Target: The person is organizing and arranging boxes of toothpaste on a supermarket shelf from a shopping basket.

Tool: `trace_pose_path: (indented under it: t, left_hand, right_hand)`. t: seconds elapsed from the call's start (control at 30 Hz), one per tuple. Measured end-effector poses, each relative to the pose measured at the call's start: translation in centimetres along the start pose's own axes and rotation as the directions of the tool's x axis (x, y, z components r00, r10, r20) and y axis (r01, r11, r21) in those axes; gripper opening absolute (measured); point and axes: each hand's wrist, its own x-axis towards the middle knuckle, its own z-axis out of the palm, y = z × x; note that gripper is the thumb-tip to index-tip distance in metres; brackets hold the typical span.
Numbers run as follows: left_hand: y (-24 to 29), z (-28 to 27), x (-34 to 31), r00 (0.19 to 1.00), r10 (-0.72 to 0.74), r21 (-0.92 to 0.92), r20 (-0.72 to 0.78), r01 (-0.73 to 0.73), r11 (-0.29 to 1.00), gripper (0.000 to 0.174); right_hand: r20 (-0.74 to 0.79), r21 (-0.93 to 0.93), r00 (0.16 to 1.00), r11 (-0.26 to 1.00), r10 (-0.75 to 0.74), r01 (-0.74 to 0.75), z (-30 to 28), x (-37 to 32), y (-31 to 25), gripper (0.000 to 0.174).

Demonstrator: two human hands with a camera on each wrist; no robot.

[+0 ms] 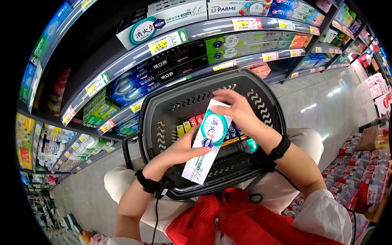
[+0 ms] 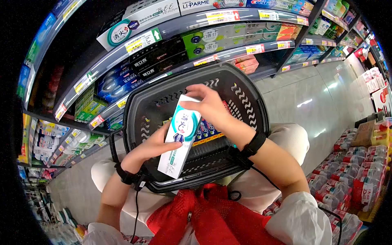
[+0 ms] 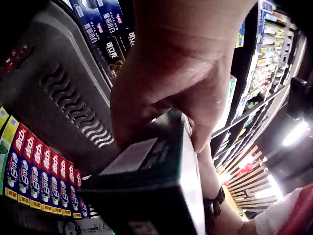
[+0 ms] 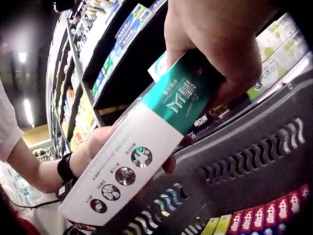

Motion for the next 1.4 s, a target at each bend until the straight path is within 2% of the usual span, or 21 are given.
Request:
trace_pose_path:
  t: [0.1,0.17,0.2,0.23,0.3,0.33,0.37,0.47,0.53,0.6,0.63,0.7,0.77,0.83,0.97,1.03,1.07,1.1,1.27,1.37,1.4]
  left_hand:
    - [-0.5,-0.3,0.0,0.999,-0.027,-0.021,-0.034,0.026,0.999,0.068]
    - [0.2,-0.4,-0.6,0.978,-0.101,-0.233,-0.183,0.057,0.971,0.065]
    - [0.5,-0.5,-0.5,0.97,-0.104,-0.381,-0.217,0.014,0.925,0.061]
    - [0.6,-0.7,-0.7,0.957,-0.116,-0.517,-0.265,-0.04,0.855,0.057]
    - [-0.1,-1.3,-0.4,0.937,-0.096,-0.579,-0.335,-0.124,0.806,0.049]
    - [-0.1,-2.2,-0.2,0.932,-0.081,-0.704,-0.355,-0.209,0.679,0.042]
    - [0.0,-2.5,-0.1,0.923,-0.076,-0.721,-0.377,-0.242,0.649,0.038]
    - [0.5,-3.1,-0.1,0.89,-0.137,-0.763,-0.435,-0.283,0.581,0.036]
    - [0.1,-3.6,-0.3,0.788,-0.097,-0.626,-0.608,-0.401,0.669,0.031]
    - [0.3,-4.3,-0.4,0.74,-0.052,-0.536,-0.671,-0.435,0.723,0.027]
    - [0.6,-4.7,-0.7,0.714,-0.035,-0.49,-0.699,-0.442,0.752,0.027]
    - [1.0,-4.9,-0.7,0.706,-0.018,-0.469,-0.708,-0.451,0.76,0.028]
    - [1.6,-4.5,-0.7,0.648,0.043,-0.332,-0.761,-0.445,0.832,0.032]
    - [1.8,-4.4,-0.6,0.659,0.041,-0.34,-0.751,-0.44,0.831,0.036]
    - [1.9,-4.2,-0.7,0.666,0.012,-0.232,-0.746,-0.277,0.932,0.04]
    - [1.4,-4.7,-0.6,0.675,0.019,-0.102,-0.737,-0.139,0.985,0.038]
    - [0.9,-5.0,-0.4,0.662,0.043,-0.069,-0.748,-0.143,0.987,0.042]
    - [0.1,-5.7,-0.1,0.663,0.193,0.13,-0.723,-0.144,0.981,0.041]
    - [-2.4,-6.7,0.1,0.661,0.223,0.266,-0.716,-0.036,0.963,0.049]
    - [-2.3,-6.4,0.0,0.672,0.244,0.245,-0.699,-0.095,0.965,0.056]
    - [-2.0,-6.4,-0.2,0.709,0.17,0.205,-0.684,-0.037,0.978,0.061]
  right_hand:
    - [0.031,0.047,0.997,0.997,0.066,-0.068,0.8,-0.2,0.6,0.052]
    - [0.06,0.259,0.984,0.949,0.17,-0.18,1.0,-0.1,0.5,0.061]
    - [0.092,0.201,0.982,0.963,0.165,-0.181,1.0,-0.1,0.4,0.067]
    - [0.231,0.07,0.958,0.979,0.171,-0.192,0.7,-0.1,0.9,0.068]
    - [0.286,-0.033,0.93,0.973,0.23,-0.23,0.9,-0.7,0.4,0.069]
    - [0.338,-0.241,0.907,0.955,0.25,-0.173,1.6,-1.2,1.4,0.067]
    - [0.393,-0.284,0.877,0.944,0.276,-0.17,2.1,-1.3,1.2,0.062]
    - [0.301,-0.265,0.933,0.957,0.2,-0.119,1.8,-0.7,3.7,0.056]
    - [0.256,-0.244,0.948,0.961,0.191,-0.128,1.7,-0.5,1.9,0.053]
    - [0.218,-0.246,0.957,0.96,0.191,-0.136,1.5,-0.3,1.4,0.048]
    - [0.121,-0.123,0.988,0.989,0.094,-0.079,1.0,0.0,0.4,0.046]
    - [0.076,-0.141,0.997,0.99,0.033,-0.022,0.7,0.3,0.0,0.046]
    - [-0.054,0.083,0.997,0.995,0.055,-0.05,0.2,0.4,-1.7,0.051]
    - [-0.1,0.116,0.995,0.993,0.008,0.004,-0.5,0.5,-2.1,0.053]
    - [-0.122,0.125,0.992,0.991,-0.03,0.045,-0.7,0.0,-2.5,0.051]
    - [-0.154,-0.024,0.984,0.995,-0.095,0.092,-0.6,-0.2,-2.3,0.048]
    - [-0.158,-0.083,0.977,0.988,-0.141,0.129,-0.5,-0.2,-2.0,0.045]
    - [-0.152,-0.079,0.979,0.989,-0.138,0.127,-0.3,-0.2,-1.8,0.045]
    - [-0.113,-0.195,0.946,0.94,-0.303,0.278,-0.3,-0.4,-1.5,0.044]
    - [-0.099,-0.228,0.941,0.928,-0.325,0.296,0.2,-1.1,-1.7,0.044]
    - [-0.099,-0.215,0.944,0.933,-0.316,0.29,0.3,-1.2,-1.7,0.045]
